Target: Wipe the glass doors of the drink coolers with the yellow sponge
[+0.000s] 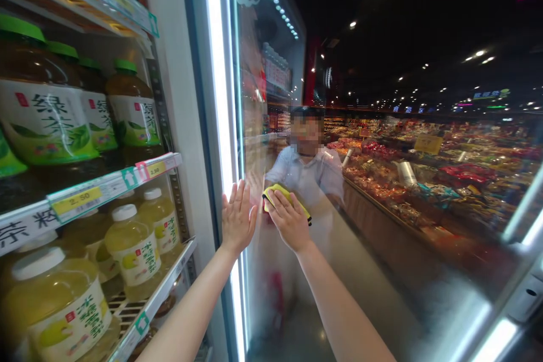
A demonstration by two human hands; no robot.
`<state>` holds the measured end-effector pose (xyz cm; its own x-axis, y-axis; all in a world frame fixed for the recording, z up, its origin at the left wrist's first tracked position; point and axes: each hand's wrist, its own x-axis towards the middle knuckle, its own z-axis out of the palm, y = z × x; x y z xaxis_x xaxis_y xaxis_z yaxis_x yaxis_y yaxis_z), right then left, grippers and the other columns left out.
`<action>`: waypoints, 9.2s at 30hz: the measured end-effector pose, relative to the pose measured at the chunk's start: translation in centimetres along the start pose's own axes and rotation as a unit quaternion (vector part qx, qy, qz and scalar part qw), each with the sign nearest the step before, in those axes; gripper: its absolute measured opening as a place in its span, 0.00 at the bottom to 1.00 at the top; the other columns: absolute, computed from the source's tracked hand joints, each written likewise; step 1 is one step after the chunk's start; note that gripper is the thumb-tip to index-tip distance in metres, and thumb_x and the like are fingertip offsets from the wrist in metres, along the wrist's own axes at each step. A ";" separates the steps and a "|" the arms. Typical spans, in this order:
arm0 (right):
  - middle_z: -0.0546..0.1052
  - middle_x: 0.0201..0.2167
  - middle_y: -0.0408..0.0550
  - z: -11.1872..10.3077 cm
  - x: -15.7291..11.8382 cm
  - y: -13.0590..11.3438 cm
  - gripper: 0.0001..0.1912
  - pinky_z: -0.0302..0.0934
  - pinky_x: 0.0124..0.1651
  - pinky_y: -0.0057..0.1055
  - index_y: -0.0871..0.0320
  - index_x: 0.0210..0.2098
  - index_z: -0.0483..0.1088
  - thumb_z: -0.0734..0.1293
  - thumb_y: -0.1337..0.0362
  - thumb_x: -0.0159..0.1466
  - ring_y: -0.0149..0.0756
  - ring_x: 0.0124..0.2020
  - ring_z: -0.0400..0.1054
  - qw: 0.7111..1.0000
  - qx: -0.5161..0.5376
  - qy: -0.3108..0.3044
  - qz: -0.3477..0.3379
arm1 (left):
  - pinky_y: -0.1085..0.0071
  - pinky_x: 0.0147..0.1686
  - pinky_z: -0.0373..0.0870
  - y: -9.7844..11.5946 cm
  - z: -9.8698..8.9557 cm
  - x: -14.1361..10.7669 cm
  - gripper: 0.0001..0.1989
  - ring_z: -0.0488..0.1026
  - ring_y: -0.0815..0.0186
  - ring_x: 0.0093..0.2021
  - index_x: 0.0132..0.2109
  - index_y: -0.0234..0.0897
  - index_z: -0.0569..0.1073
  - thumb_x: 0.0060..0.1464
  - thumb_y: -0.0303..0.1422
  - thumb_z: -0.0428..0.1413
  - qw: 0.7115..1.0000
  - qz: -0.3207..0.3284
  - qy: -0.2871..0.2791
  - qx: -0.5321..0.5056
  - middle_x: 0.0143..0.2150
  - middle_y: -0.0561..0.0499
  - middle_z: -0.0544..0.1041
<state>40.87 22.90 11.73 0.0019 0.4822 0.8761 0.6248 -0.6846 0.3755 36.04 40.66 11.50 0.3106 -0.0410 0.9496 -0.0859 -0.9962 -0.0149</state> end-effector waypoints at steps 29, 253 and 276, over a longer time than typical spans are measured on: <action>0.65 0.70 0.52 -3.7 -4.1 7.7 0.26 0.42 0.76 0.50 0.52 0.69 0.62 0.59 0.70 0.73 0.42 0.74 0.52 0.986 -0.103 0.022 0.131 | 0.53 0.75 0.42 8.9 2.6 2.9 0.38 0.49 0.57 0.76 0.76 0.38 0.40 0.67 0.32 0.50 0.992 0.096 0.020 -0.078 0.75 0.42 0.57; 0.65 0.69 0.47 -0.9 -12.1 1.0 0.28 0.28 0.79 0.44 0.54 0.71 0.58 0.56 0.73 0.74 0.31 0.77 0.36 0.992 -0.007 -0.046 0.116 | 0.42 0.74 0.41 3.8 0.2 -10.3 0.42 0.39 0.50 0.77 0.76 0.38 0.36 0.67 0.34 0.52 0.989 -0.030 -0.146 0.017 0.78 0.38 0.44; 0.67 0.68 0.39 2.2 -8.7 -4.1 0.23 0.26 0.79 0.38 0.53 0.67 0.64 0.52 0.69 0.77 0.29 0.74 0.51 0.988 0.102 -0.110 -0.039 | 0.41 0.73 0.44 1.4 -1.7 -10.3 0.40 0.39 0.51 0.77 0.76 0.39 0.36 0.67 0.35 0.50 0.986 -0.072 -0.145 0.042 0.78 0.39 0.45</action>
<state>39.98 22.73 1.91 0.1024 0.6513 0.7519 0.7741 -0.5269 0.3510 31.14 39.82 2.25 0.5725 0.0932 0.8146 0.0535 -0.9957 0.0763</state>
